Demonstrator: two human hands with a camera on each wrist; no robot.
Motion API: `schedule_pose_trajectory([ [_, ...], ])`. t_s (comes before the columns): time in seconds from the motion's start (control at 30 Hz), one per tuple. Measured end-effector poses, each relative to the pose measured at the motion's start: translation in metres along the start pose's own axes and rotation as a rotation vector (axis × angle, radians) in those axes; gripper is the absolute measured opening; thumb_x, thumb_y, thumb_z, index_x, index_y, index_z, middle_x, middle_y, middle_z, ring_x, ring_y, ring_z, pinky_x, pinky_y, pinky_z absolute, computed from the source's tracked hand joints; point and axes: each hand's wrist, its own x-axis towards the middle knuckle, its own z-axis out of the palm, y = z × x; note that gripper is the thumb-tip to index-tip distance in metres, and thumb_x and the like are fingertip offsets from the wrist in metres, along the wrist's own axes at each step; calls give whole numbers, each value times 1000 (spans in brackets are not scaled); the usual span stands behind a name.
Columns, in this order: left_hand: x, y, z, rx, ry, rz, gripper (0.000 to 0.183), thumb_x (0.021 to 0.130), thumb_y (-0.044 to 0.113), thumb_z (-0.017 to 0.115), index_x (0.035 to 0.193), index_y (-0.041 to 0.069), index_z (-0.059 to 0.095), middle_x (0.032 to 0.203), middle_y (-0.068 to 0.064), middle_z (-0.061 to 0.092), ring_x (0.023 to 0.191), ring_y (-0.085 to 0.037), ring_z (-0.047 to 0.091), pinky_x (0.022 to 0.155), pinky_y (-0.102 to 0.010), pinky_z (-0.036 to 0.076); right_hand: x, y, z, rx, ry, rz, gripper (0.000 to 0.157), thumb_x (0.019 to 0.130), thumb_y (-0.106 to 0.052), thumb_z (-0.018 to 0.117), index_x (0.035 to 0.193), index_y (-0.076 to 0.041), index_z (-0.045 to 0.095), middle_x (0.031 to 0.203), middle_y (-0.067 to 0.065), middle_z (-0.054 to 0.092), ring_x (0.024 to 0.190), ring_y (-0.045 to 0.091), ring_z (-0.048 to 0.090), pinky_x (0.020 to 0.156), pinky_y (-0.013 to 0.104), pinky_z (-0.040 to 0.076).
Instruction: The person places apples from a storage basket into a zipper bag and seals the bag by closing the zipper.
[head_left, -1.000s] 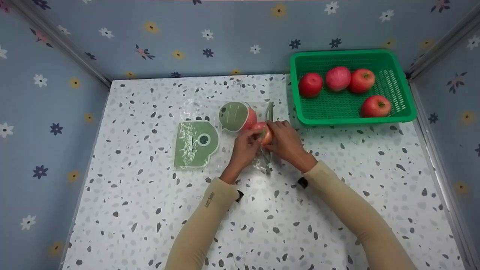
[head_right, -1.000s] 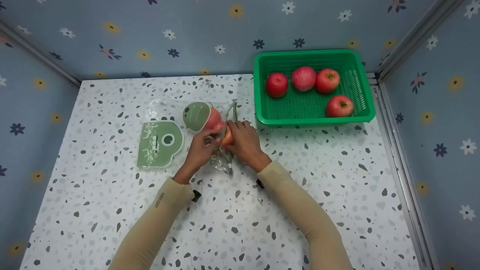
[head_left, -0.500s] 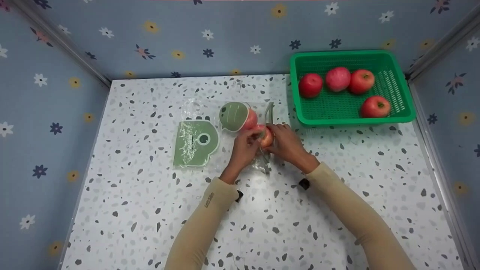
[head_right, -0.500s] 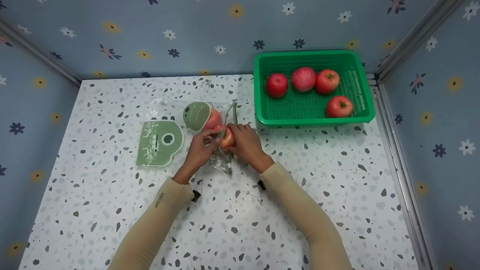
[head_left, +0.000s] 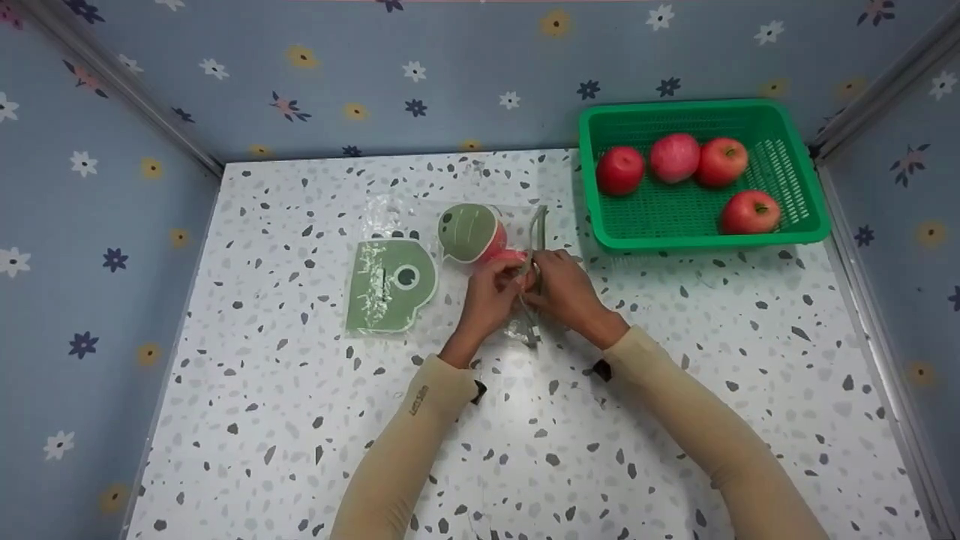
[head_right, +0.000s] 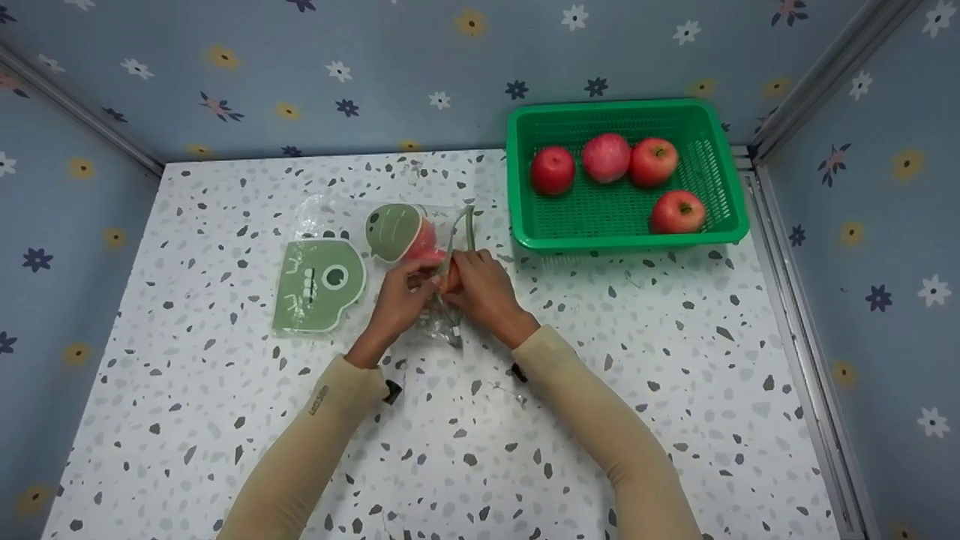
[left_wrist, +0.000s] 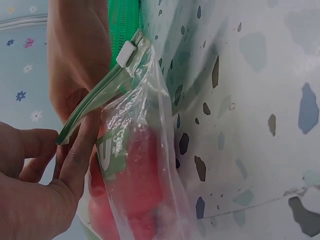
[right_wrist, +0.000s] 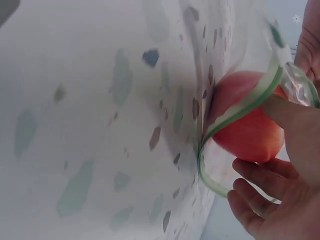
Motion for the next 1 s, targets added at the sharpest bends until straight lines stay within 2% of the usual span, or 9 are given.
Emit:
schedule_pose_trajectory([
  [0.13, 0, 1, 0, 6, 17, -17, 25, 97, -7, 64, 121, -9, 71, 115, -23, 72, 103, -34, 69, 89, -37, 59, -5, 1, -3, -85, 21, -47, 62, 89, -24, 88, 140, -1, 60, 128, 19, 68, 118, 37, 59, 101, 49, 53],
  [0.27, 0, 3, -1, 11, 14, -24, 24, 97, -7, 63, 121, -8, 71, 113, -23, 72, 101, -35, 70, 88, -40, 60, -7, 3, -3, -165, 50, -101, 60, 91, -26, 86, 139, 0, 61, 130, 18, 68, 119, 36, 60, 101, 49, 54],
  [0.47, 0, 3, -1, 17, 8, -19, 24, 97, -8, 63, 120, -8, 70, 110, -23, 71, 97, -33, 69, 84, -36, 59, -7, 3, 2, -254, 115, -165, 44, 92, -24, 84, 123, 0, 66, 121, 17, 69, 114, 36, 61, 95, 50, 55],
  [0.6, 0, 3, -1, 1, 12, -13, 23, 97, -9, 62, 118, -9, 70, 108, -23, 70, 94, -33, 69, 80, -35, 59, -5, 1, 4, -285, 114, -151, 35, 95, -20, 80, 120, 0, 67, 121, 16, 68, 113, 36, 61, 93, 51, 56],
  [0.8, 0, 2, -1, 1, 14, -13, 22, 96, -10, 62, 117, -8, 70, 109, -21, 70, 94, -29, 68, 80, -30, 56, -2, -3, 6, -312, 56, -111, 45, 99, -27, 76, 132, 1, 64, 127, 17, 66, 119, 36, 60, 98, 51, 55],
  [1.0, -2, 1, -2, -36, 4, -28, 24, 98, -10, 60, 121, -7, 69, 106, -20, 70, 83, -19, 65, 67, -22, 53, -10, 0, 1, -307, 119, -167, 49, 97, -30, 78, 131, 2, 64, 124, 18, 68, 114, 37, 61, 96, 51, 56],
])
